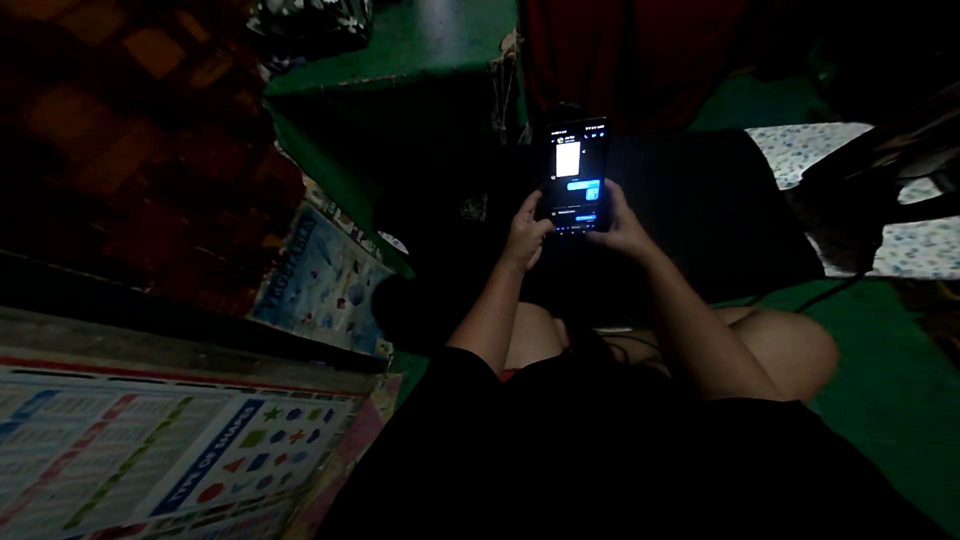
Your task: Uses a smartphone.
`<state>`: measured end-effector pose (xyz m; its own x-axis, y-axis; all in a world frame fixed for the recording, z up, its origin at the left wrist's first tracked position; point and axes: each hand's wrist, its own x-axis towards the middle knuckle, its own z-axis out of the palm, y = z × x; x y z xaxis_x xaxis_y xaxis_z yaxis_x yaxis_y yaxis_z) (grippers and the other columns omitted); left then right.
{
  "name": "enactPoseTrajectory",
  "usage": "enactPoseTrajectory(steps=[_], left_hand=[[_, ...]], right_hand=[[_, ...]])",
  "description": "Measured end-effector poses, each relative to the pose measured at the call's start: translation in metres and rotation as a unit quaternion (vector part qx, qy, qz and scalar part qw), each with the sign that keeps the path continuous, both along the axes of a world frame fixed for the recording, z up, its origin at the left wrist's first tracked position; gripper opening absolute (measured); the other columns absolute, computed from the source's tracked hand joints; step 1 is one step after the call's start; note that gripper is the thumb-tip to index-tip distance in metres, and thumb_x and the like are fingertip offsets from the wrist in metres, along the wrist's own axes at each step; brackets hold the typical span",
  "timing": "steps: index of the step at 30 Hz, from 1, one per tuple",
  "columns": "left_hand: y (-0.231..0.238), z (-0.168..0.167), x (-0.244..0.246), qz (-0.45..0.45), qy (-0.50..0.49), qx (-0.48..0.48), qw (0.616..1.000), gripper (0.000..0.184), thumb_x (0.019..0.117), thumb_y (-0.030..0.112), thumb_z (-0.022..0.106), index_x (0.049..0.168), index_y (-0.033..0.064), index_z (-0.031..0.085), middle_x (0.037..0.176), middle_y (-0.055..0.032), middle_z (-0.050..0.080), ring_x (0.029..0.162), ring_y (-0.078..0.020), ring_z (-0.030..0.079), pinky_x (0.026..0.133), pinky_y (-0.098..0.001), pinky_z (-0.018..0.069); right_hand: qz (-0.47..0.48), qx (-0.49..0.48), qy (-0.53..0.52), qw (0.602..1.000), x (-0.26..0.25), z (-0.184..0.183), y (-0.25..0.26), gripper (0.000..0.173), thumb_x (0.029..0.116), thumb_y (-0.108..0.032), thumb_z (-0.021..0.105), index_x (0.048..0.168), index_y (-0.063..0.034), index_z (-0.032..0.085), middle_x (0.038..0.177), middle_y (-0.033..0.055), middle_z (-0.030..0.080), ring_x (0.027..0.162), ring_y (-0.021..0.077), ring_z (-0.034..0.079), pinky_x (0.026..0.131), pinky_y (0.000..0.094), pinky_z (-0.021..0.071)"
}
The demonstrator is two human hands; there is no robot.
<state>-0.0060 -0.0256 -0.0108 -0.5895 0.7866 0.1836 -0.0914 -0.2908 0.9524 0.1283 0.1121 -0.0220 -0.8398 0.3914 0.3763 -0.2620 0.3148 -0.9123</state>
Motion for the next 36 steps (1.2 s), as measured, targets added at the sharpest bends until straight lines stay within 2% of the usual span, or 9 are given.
enactPoseTrajectory(steps=[3,6,11,15,27,30,36], left_hand=[[0.0000,0.0003,0.0000,0.000,0.001,-0.001,1.000,0.072,0.0823,-0.017,0.048,0.152,-0.0024,0.033,0.143,-0.0189,0.052,0.115,-0.0164,0.061,0.094,-0.0322,0.0525],[-0.0005,0.0018,0.0006,-0.001,-0.001,-0.006,1.000,0.072,0.0826,-0.017,0.047,0.152,-0.0016,0.033,0.142,-0.0186,0.053,0.114,-0.0158,0.060,0.092,-0.0311,0.0525],[-0.0011,0.0018,0.0011,-0.001,-0.001,-0.008,1.000,0.073,0.0836,-0.016,0.047,0.153,-0.0025,0.031,0.144,-0.0200,0.051,0.115,-0.0160,0.060,0.094,-0.0311,0.0518],[-0.0013,0.0024,0.0018,-0.002,-0.005,-0.005,1.000,0.073,0.0825,-0.016,0.047,0.152,-0.0022,0.032,0.142,-0.0188,0.053,0.112,-0.0149,0.061,0.091,-0.0298,0.0524],[-0.0009,0.0011,0.0010,-0.004,0.000,0.003,1.000,0.072,0.0828,-0.017,0.046,0.152,-0.0027,0.032,0.142,-0.0189,0.052,0.113,-0.0155,0.061,0.093,-0.0308,0.0523],[-0.0012,0.0028,0.0031,0.004,0.002,-0.001,1.000,0.072,0.0820,-0.017,0.046,0.151,-0.0029,0.033,0.140,-0.0184,0.054,0.110,-0.0143,0.062,0.090,-0.0294,0.0530],[-0.0012,0.0017,0.0020,-0.002,0.000,0.003,1.000,0.072,0.0819,-0.017,0.047,0.151,-0.0031,0.033,0.141,-0.0186,0.054,0.113,-0.0154,0.061,0.092,-0.0306,0.0526]], right_hand=[[0.011,-0.009,0.016,1.000,-0.0009,-0.0020,0.0007,0.095,0.0753,-0.001,0.074,0.155,0.0030,0.022,0.141,0.0183,0.055,0.122,0.0104,0.062,0.102,0.0264,0.0531],[0.010,-0.003,0.016,1.000,0.0000,-0.0011,0.0003,0.094,0.0781,-0.005,0.073,0.155,0.0050,0.020,0.142,0.0197,0.055,0.122,0.0099,0.062,0.103,0.0249,0.0520],[0.009,-0.013,0.014,1.000,-0.0007,-0.0027,0.0010,0.096,0.0754,0.000,0.073,0.156,0.0032,0.020,0.141,0.0198,0.055,0.121,0.0117,0.063,0.100,0.0268,0.0541],[0.020,-0.030,0.009,0.999,0.0000,-0.0007,0.0002,0.097,0.0747,0.007,0.071,0.156,0.0020,0.019,0.142,0.0192,0.054,0.121,0.0123,0.063,0.101,0.0274,0.0544],[0.021,-0.025,0.019,0.999,0.0009,0.0004,0.0001,0.094,0.0756,-0.001,0.073,0.155,0.0038,0.021,0.141,0.0177,0.055,0.120,0.0086,0.062,0.101,0.0238,0.0531],[0.022,-0.010,0.025,0.999,-0.0009,-0.0037,0.0044,0.095,0.0749,0.001,0.072,0.155,0.0050,0.021,0.142,0.0196,0.054,0.122,0.0104,0.062,0.101,0.0252,0.0529],[0.027,-0.018,0.004,0.999,0.0016,0.0013,0.0021,0.097,0.0758,0.005,0.072,0.156,0.0044,0.017,0.145,0.0207,0.051,0.125,0.0117,0.061,0.104,0.0257,0.0514]])
